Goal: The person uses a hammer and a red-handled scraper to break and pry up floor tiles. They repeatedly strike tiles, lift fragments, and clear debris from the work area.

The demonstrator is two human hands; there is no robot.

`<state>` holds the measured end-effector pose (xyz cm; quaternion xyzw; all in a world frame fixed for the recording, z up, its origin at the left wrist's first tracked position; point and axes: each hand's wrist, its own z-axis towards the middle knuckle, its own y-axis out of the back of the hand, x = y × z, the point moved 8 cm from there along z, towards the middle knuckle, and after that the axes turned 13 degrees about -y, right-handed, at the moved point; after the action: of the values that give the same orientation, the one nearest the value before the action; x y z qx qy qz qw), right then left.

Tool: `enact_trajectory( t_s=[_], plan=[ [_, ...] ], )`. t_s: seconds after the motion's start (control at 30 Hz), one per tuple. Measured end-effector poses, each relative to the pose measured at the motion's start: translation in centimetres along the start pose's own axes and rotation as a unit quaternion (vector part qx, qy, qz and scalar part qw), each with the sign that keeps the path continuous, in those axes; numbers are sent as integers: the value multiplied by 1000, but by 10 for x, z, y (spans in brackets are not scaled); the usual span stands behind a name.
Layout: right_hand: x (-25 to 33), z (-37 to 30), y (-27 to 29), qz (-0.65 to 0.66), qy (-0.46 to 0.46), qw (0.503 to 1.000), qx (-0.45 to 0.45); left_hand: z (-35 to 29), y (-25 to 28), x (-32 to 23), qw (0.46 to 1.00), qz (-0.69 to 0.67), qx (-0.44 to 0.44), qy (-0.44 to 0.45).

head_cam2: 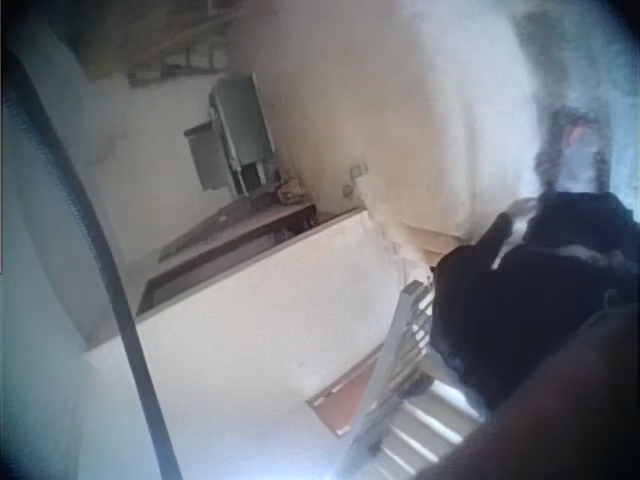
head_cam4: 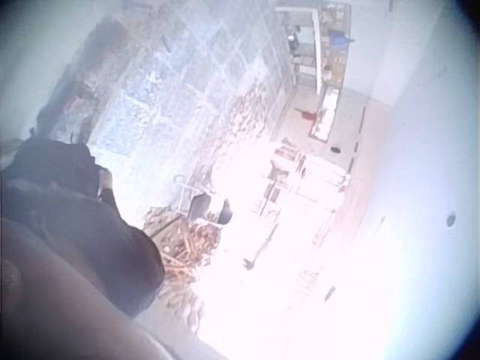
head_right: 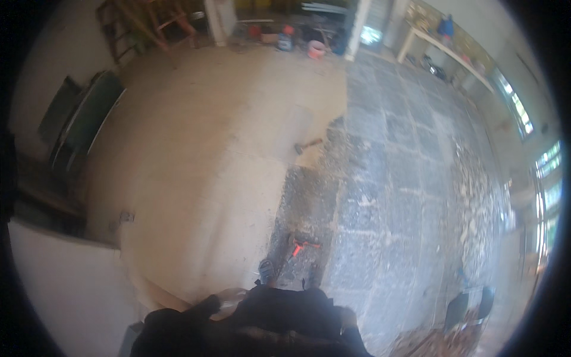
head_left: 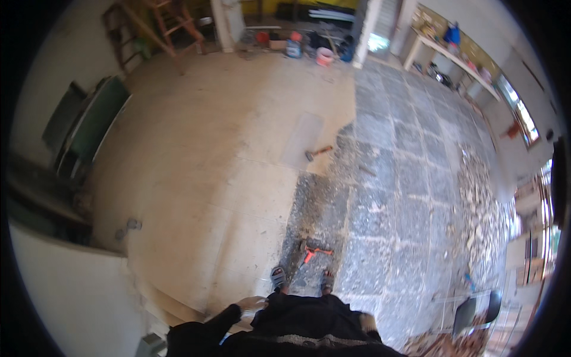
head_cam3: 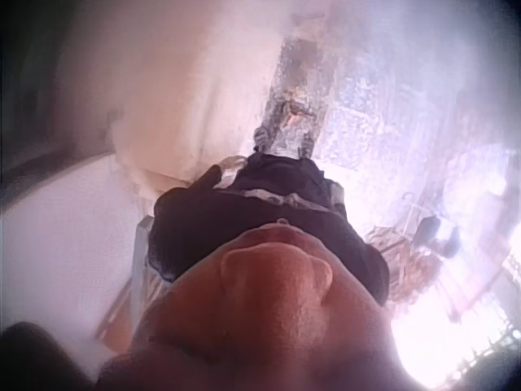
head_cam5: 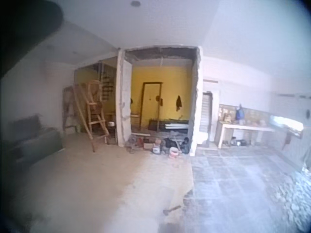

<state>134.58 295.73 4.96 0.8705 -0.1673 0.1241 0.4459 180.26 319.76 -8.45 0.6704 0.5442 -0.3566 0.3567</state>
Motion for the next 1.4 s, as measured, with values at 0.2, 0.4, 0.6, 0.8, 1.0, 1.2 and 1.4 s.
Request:
enact_trajectory(
  t_s=[0.2, 0.4, 0.6, 0.8, 1.0, 1.2, 1.4],
  plan=[
    [63, -16, -33, 132, -158, 976, 78, 47, -5, 3, 999, 39, -12, -14],
    [85, -21, -60, -120, -109, 978, 132, 66, -45, 5, 941, 257, 220, -13],
    [81, -13, -71, -125, -2, 934, 336, 32, -85, -27, 923, -31, 381, 46],
    [44, 105, -160, -208, -53, 911, 352, 60, -106, -47, 955, 62, 268, 113],
    [-14, 262, -317, -139, -104, 970, 171, 189, -92, 68, 975, 200, 88, 48],
    [-1, 424, -408, -176, 78, 981, 28, 352, -61, 197, 933, 354, -56, 38],
    [16, 544, -439, -193, 206, 957, -68, 504, -13, 248, 916, 339, -211, -39]
  ],
)
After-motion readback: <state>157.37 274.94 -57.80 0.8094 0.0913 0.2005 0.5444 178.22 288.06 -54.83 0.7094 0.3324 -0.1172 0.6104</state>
